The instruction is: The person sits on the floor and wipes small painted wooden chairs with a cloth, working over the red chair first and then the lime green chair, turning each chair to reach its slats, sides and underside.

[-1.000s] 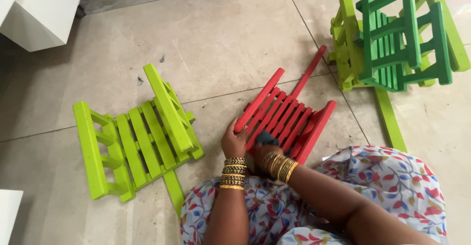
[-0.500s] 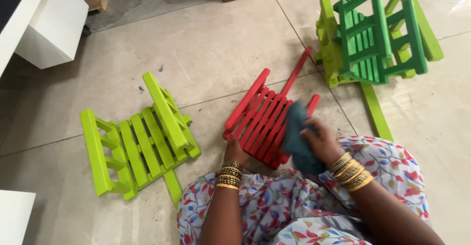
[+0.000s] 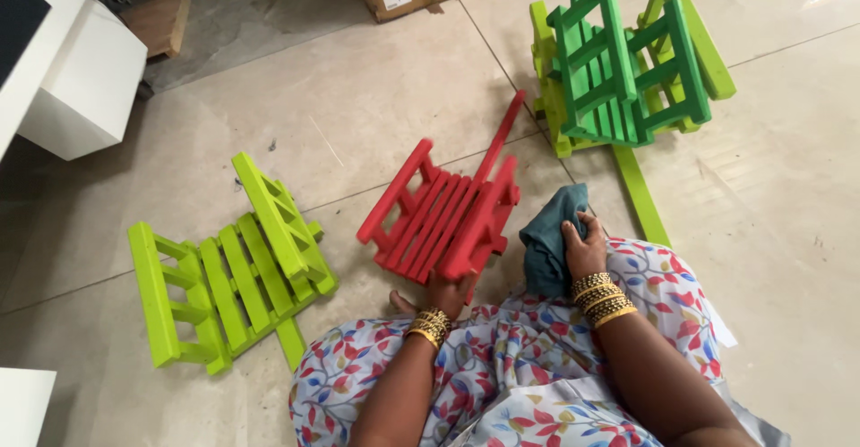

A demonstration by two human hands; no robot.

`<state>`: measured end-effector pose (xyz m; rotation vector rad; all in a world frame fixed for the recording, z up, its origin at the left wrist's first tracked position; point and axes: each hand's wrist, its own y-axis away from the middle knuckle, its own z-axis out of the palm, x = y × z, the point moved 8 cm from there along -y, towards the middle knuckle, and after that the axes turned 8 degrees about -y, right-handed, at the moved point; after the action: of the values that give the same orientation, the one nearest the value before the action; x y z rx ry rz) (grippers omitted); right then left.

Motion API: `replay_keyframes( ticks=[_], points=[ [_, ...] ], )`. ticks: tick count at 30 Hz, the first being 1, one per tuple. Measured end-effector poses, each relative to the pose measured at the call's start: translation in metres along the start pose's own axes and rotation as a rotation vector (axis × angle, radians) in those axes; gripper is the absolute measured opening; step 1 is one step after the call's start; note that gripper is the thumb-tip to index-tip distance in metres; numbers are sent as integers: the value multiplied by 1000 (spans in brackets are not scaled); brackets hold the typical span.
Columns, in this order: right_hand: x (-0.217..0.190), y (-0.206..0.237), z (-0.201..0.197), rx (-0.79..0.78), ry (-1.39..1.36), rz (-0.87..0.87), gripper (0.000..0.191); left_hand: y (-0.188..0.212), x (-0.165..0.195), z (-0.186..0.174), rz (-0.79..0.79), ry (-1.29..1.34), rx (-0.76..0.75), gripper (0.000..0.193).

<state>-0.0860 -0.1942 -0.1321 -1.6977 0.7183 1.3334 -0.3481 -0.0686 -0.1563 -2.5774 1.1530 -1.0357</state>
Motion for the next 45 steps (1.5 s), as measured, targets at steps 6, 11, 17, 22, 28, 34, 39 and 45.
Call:
replay_keyframes(
  ticks=[6, 11, 17, 22, 28, 34, 39, 45],
  points=[
    [-1, 3, 6, -29, -35, 23, 39, 1, -41, -48, -299, 354, 291, 57],
    [8, 5, 14, -59, 20, 46, 38, -1, -69, -71, -406, 882, 463, 59],
    [16, 2, 10, -42, 111, -11, 39, 2, -108, -73, -599, 1254, 513, 61],
    [24, 2, 9, -78, 157, -1, 41, -6, -118, -51, -720, 1549, 560, 66],
    [35, 5, 4, -107, 237, 48, 43, -15, -109, -29, -679, 1808, 476, 76],
    [35, 9, 10, -177, 298, -4, 42, 1, -110, -5, -718, 1660, 449, 68],
    [-12, 34, 43, -328, 166, -231, 60, 5, -105, -4, -674, 1505, 457, 65],
    [-76, 73, 132, -654, 145, -405, 62, 33, -90, -7, -797, 764, 259, 75]
  ],
)
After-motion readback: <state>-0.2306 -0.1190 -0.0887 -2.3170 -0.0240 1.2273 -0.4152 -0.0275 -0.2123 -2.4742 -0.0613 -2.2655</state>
